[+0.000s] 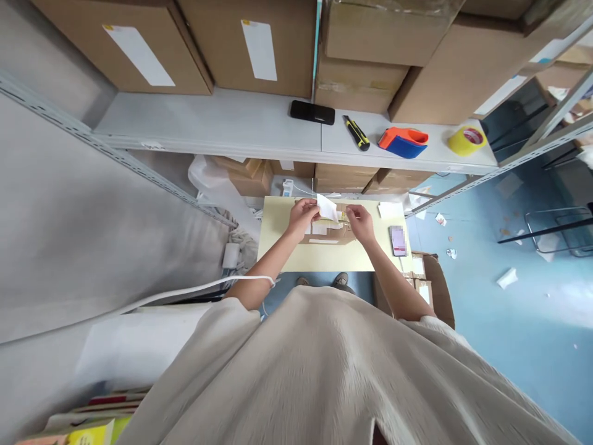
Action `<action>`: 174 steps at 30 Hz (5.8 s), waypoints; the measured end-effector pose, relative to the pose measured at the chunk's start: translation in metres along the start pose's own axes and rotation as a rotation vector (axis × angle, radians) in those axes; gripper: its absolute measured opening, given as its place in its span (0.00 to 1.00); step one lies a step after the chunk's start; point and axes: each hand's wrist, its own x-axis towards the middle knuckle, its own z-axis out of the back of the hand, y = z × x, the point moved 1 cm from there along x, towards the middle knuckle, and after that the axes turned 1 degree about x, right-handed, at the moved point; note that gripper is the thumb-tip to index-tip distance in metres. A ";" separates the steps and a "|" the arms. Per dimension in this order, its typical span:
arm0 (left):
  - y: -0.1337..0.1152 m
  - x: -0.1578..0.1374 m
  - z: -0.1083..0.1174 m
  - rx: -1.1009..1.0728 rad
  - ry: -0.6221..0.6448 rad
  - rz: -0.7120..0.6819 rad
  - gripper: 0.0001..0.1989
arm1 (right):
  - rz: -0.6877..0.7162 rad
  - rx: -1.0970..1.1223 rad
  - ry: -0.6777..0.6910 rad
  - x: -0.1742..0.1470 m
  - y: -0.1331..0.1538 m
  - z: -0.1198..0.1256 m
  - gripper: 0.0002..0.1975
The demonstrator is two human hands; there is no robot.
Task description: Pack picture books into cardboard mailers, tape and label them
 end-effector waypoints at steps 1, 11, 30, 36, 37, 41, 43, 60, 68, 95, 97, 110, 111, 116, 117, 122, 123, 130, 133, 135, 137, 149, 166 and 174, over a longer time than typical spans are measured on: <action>-0.002 0.001 -0.002 0.002 0.017 -0.004 0.18 | -0.079 0.005 0.006 0.004 -0.008 0.004 0.26; 0.001 0.012 -0.006 0.093 -0.011 -0.003 0.15 | -0.227 0.174 0.113 0.012 -0.033 0.013 0.27; 0.073 0.023 0.027 0.596 -0.142 -0.124 0.25 | -0.142 -0.580 0.161 0.011 -0.057 -0.019 0.09; 0.079 0.022 0.026 0.794 -0.090 -0.155 0.20 | -0.129 -0.713 0.190 0.013 -0.062 -0.025 0.10; 0.079 0.021 0.026 0.827 -0.076 -0.163 0.18 | -0.127 -0.731 0.194 0.013 -0.063 -0.025 0.10; 0.077 0.016 0.024 1.005 -0.028 -0.235 0.14 | -0.090 -0.802 0.206 0.012 -0.067 -0.027 0.11; 0.074 0.013 0.025 1.117 -0.004 -0.292 0.12 | -0.046 -0.844 0.206 0.011 -0.067 -0.027 0.11; 0.091 0.007 0.042 1.342 0.507 -0.550 0.48 | 0.418 -0.915 0.532 -0.009 -0.091 -0.048 0.47; 0.082 0.002 0.049 1.586 0.463 -0.482 0.50 | 0.494 -0.996 0.511 -0.009 -0.101 -0.033 0.48; 0.064 -0.035 0.061 1.244 -0.014 -0.247 0.29 | 0.023 -0.410 0.071 -0.051 -0.121 -0.007 0.36; 0.056 -0.043 0.057 1.218 -0.021 -0.282 0.28 | 0.052 -0.376 0.035 -0.057 -0.119 0.000 0.34; 0.013 -0.105 -0.086 1.116 0.069 -0.627 0.30 | 0.194 -0.254 -0.351 -0.133 -0.120 0.149 0.36; 0.017 -0.109 -0.105 1.122 0.111 -0.644 0.30 | 0.188 -0.259 -0.395 -0.145 -0.125 0.167 0.36; 0.053 -0.139 -0.204 1.188 0.320 -0.699 0.31 | 0.031 -0.367 -0.553 -0.216 -0.157 0.250 0.36; 0.062 -0.146 -0.224 1.199 0.363 -0.712 0.30 | -0.003 -0.384 -0.578 -0.231 -0.165 0.265 0.36; 0.105 -0.178 -0.313 1.208 0.590 -0.770 0.28 | -0.149 -0.392 -0.718 -0.304 -0.203 0.325 0.36; 0.113 -0.183 -0.329 1.206 0.638 -0.778 0.28 | -0.189 -0.390 -0.745 -0.317 -0.209 0.334 0.36; 0.165 -0.210 -0.416 1.239 0.936 -0.794 0.27 | -0.409 -0.324 -0.927 -0.379 -0.242 0.373 0.32; 0.187 -0.218 -0.440 1.266 1.010 -0.783 0.26 | -0.461 -0.300 -0.992 -0.388 -0.256 0.379 0.29; 0.202 -0.221 -0.451 1.285 1.035 -0.767 0.26 | -0.500 -0.297 -1.005 -0.389 -0.266 0.382 0.29; 0.218 -0.219 -0.461 1.311 1.058 -0.730 0.26 | -0.549 -0.305 -0.995 -0.387 -0.276 0.384 0.27; 0.319 -0.156 -0.490 1.442 1.171 -0.438 0.32 | -0.823 -0.288 -0.863 -0.346 -0.356 0.358 0.21; 0.540 -0.040 -0.504 1.518 0.870 -0.343 0.34 | -0.742 -0.174 -0.567 -0.243 -0.602 0.297 0.40; 0.617 -0.028 -0.459 1.671 1.115 -0.263 0.44 | -0.708 -0.152 -0.405 -0.185 -0.670 0.238 0.46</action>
